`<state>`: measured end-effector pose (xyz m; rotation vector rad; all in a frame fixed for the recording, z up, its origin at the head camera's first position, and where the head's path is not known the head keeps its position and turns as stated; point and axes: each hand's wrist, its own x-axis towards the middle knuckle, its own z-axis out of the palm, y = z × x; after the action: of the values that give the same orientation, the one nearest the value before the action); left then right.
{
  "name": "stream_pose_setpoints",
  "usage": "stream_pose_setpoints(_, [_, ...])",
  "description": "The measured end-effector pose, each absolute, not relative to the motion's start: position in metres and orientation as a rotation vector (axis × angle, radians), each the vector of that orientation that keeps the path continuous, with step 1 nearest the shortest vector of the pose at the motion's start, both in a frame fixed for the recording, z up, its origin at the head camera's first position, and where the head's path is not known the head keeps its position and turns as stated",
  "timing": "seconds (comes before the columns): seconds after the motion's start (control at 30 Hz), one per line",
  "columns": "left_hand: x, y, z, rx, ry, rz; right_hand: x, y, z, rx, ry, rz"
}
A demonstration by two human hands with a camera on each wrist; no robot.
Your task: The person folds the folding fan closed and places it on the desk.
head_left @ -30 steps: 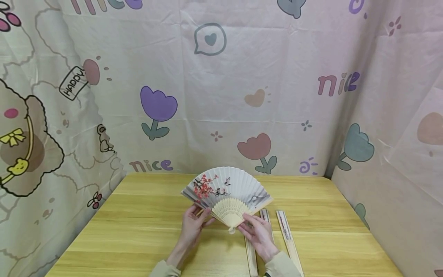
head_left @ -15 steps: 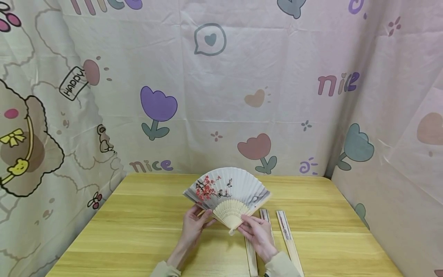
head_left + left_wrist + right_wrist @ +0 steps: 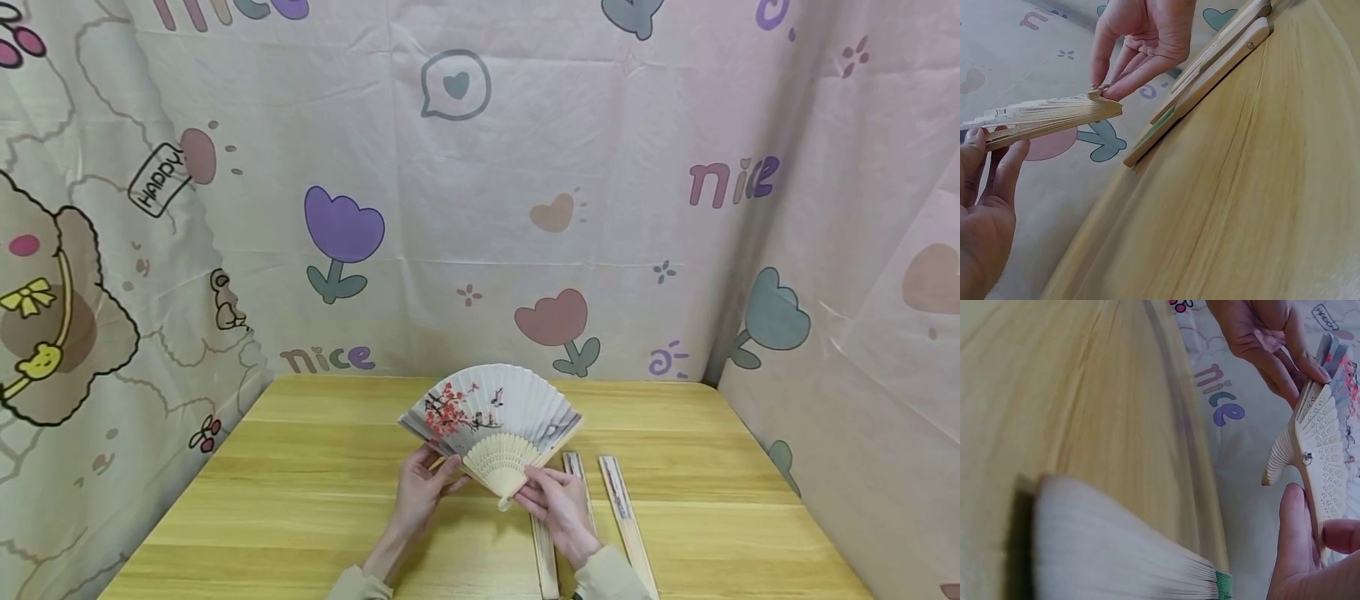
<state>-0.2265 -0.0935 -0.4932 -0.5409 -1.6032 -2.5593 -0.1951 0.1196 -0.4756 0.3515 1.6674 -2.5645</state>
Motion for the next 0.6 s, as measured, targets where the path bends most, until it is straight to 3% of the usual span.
stream_pose_setpoints(0.6, [-0.2246, -0.0930, -0.4950, -0.542, -1.624, -2.568, -0.1943, 0.1168, -0.4722, 0.263, 1.801, -2.527])
